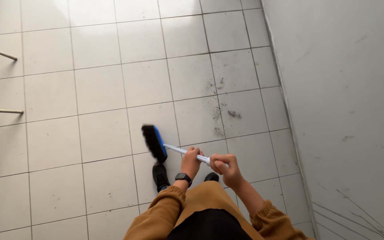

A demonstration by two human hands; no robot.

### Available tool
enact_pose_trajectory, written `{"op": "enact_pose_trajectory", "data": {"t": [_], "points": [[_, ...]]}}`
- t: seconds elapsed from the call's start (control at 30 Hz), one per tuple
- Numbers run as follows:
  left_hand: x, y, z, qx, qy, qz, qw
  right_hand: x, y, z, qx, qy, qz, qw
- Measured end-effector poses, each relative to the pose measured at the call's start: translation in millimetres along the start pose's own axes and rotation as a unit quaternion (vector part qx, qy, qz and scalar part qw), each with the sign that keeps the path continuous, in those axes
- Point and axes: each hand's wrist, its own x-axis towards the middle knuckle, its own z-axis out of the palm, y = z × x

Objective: Sweeping a tiled floor using a blue and black broom.

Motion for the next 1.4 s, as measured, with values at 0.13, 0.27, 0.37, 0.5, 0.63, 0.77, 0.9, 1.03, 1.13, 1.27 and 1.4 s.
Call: {"op": "enact_pose_trajectory", "data": {"t": [0.13, 0.27, 0.37, 0.5, 0.63, 0.77, 0.9, 1.03, 1.13, 1.27, 1.4], "points": [[24, 51, 53, -0.067, 0.008, 0.037, 0.997, -22, -19, -55, -0.061, -0.011, -0.063, 0.996], [60, 89, 97, -0.128, 0.016, 0.149, 0.98, -35, -38, -100, -0.122, -0.017, -0.124, 0.985], [65, 138, 107, -0.117, -0.011, 0.194, 0.974, -58, -59, -135, -0.14, 0.034, -0.137, 0.98], [28, 225, 99, -0.074, -0.016, 0.21, 0.975, -104, -127, -165, -0.107, 0.124, -0.123, 0.979], [-33, 293, 62, -0.03, -0.089, 0.236, 0.967, -163, -194, -168, -0.084, 0.177, -0.125, 0.973], [-53, 309, 50, 0.012, -0.329, 0.305, 0.894, -186, -204, -154, 0.022, 0.15, -0.181, 0.972], [-50, 264, 89, 0.009, -0.479, 0.288, 0.829, -161, -191, -116, -0.031, 0.341, 0.086, 0.936], [-18, 154, 179, 0.047, -0.579, 0.296, 0.758, -139, -77, -86, 0.003, 0.416, 0.068, 0.907], [14, 78, 212, -0.032, -0.588, 0.364, 0.721, -100, -27, -50, -0.025, 0.503, 0.046, 0.863], [63, 109, 132, 0.001, -0.571, 0.33, 0.752, -61, -4, -22, -0.087, 0.519, -0.059, 0.849], [117, 115, 100, 0.041, -0.508, 0.369, 0.777, -19, -9, -18, -0.076, 0.492, -0.134, 0.857]]}}
